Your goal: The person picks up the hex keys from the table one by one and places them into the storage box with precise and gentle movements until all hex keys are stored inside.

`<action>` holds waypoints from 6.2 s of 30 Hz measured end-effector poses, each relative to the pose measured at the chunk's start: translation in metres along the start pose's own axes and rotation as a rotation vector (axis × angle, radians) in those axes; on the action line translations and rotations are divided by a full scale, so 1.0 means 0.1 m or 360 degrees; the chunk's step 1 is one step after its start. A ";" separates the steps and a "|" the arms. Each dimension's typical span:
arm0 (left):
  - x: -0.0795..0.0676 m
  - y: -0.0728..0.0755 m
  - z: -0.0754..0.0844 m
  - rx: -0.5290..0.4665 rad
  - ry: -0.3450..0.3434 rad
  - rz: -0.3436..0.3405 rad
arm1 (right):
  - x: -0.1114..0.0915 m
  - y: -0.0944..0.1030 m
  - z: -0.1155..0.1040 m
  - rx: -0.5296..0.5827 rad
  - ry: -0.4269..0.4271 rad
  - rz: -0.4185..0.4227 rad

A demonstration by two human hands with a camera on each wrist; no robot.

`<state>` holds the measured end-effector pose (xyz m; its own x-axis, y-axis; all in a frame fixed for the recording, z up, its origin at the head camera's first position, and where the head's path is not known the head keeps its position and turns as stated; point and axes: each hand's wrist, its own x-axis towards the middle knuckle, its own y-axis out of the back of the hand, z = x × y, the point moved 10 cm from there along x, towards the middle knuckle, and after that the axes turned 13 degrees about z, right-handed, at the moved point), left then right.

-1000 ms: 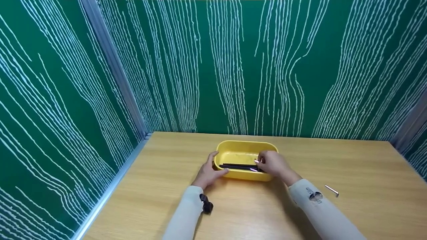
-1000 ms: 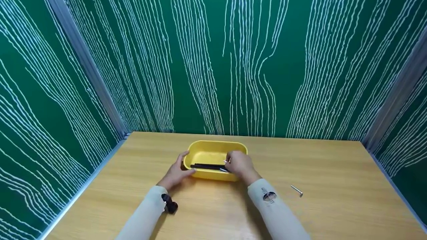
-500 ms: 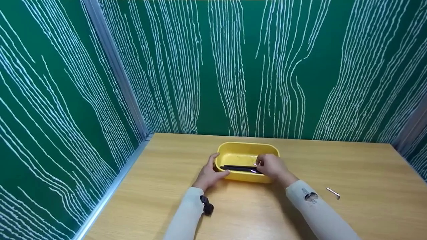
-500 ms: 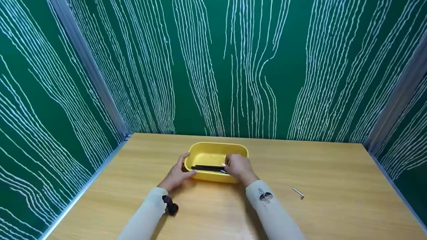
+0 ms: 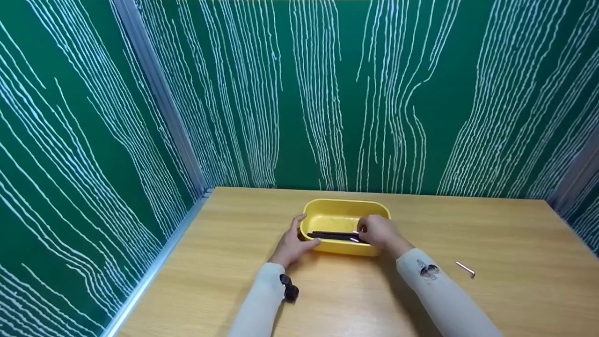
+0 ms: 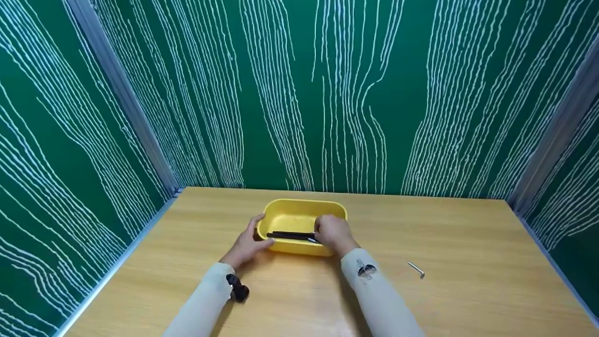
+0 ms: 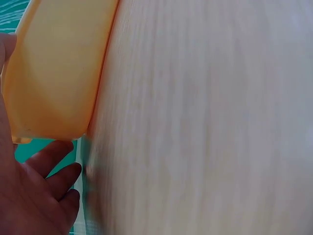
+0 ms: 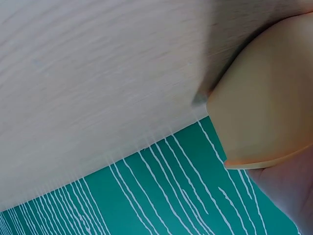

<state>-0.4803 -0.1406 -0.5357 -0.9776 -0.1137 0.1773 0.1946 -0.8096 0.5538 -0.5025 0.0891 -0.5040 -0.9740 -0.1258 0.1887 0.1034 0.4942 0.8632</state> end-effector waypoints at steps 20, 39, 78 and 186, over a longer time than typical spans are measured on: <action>-0.01 0.00 0.00 -0.0053 -0.0020 -0.0002 | -0.03 -0.02 0.06 0.0019 -0.0052 0.0033; 0.01 0.00 0.03 -0.0022 -0.0082 0.0021 | -0.03 0.03 0.02 -0.0073 0.0021 0.0077; -0.02 -0.02 -0.01 -0.0054 0.0034 0.0012 | -0.04 0.05 0.01 -0.0077 0.0039 0.0115; -0.01 -0.04 -0.01 -0.0057 -0.0007 0.0010 | -0.27 0.92 0.44 0.0181 0.0113 0.0229</action>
<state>-0.4804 -0.1378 -0.5384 -0.9760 -0.1166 0.1841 0.1978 -0.8288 0.5234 -0.4760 0.1753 -0.4503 -0.9337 -0.1055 0.3423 0.2130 0.6049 0.7673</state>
